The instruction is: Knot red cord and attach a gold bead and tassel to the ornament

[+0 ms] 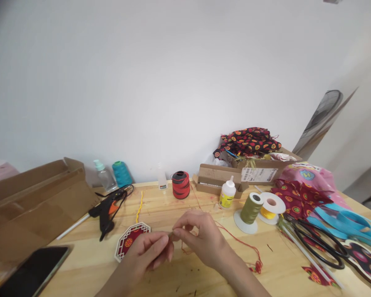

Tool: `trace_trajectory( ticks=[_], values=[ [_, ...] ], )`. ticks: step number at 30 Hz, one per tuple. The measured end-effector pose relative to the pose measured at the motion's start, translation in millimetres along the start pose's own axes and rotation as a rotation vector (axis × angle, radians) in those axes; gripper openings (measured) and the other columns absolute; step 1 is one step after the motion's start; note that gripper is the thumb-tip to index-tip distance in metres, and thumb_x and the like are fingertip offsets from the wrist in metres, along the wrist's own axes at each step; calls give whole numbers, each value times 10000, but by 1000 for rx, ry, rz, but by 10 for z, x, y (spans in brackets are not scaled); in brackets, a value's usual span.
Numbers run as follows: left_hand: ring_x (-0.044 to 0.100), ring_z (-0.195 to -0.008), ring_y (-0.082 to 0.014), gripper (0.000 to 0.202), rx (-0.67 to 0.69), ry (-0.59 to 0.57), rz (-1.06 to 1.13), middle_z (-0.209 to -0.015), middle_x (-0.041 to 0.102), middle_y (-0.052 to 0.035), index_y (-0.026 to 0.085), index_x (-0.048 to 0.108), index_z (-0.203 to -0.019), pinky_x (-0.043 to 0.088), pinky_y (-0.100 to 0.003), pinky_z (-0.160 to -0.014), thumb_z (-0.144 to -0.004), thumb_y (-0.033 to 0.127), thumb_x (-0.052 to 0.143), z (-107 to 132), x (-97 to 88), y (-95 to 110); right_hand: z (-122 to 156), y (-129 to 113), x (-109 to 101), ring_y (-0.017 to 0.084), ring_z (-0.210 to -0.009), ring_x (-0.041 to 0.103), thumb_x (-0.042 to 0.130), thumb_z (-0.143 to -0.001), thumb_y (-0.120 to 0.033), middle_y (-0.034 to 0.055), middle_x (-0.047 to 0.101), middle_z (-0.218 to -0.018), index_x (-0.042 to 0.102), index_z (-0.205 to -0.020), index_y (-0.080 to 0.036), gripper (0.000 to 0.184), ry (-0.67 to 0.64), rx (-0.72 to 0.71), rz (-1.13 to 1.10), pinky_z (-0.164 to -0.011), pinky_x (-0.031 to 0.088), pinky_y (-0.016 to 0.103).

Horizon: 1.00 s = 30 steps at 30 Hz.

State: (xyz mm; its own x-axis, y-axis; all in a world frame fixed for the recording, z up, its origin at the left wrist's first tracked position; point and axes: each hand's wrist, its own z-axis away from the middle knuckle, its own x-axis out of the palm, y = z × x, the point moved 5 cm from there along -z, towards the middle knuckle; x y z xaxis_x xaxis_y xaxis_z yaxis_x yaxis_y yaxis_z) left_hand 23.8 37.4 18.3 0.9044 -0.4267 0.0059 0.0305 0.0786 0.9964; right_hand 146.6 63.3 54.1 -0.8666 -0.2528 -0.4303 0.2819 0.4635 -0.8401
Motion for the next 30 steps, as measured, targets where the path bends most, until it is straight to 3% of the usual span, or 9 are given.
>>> trace_trajectory(
  ticks=[7,13,17,23,30],
  values=[
    [240,-473,-76,346,26,157,-148,-494,291,65,124,592,-594,162,-215,-430,-782,390,474,-27,-58,-18,-3,-2,36,117,-611,537,575,-741,-160,0,616,-626,645,-688,-177,89,-10,-13,56,-611,413,231],
    [211,-400,-60,383,-49,197,-8,-444,279,86,116,646,-711,139,-201,-375,-724,473,509,-10,-111,-103,5,82,58,112,-605,530,526,-777,-312,20,619,-677,651,-732,-163,200,-35,209,-253,-534,406,208],
    [199,-385,-55,367,-48,194,33,-433,268,91,130,614,-647,132,-196,-362,-723,474,513,-17,-120,-110,31,127,117,104,-576,500,588,-713,-388,16,604,-683,650,-794,-168,243,-28,254,-368,-498,396,201],
    [191,-450,-74,358,33,169,-117,-486,232,71,142,536,-521,141,-213,-407,-780,380,471,-27,-75,1,22,127,156,96,-526,444,646,-658,-320,8,556,-619,662,-671,-153,168,38,218,-248,-454,384,200],
    [238,-510,-96,330,70,187,-187,-524,306,50,141,626,-611,205,-207,-455,-783,368,457,-11,-46,78,35,90,122,110,-539,500,589,-705,-209,7,587,-594,668,-648,-172,105,56,197,-45,-531,425,226]
  ],
)
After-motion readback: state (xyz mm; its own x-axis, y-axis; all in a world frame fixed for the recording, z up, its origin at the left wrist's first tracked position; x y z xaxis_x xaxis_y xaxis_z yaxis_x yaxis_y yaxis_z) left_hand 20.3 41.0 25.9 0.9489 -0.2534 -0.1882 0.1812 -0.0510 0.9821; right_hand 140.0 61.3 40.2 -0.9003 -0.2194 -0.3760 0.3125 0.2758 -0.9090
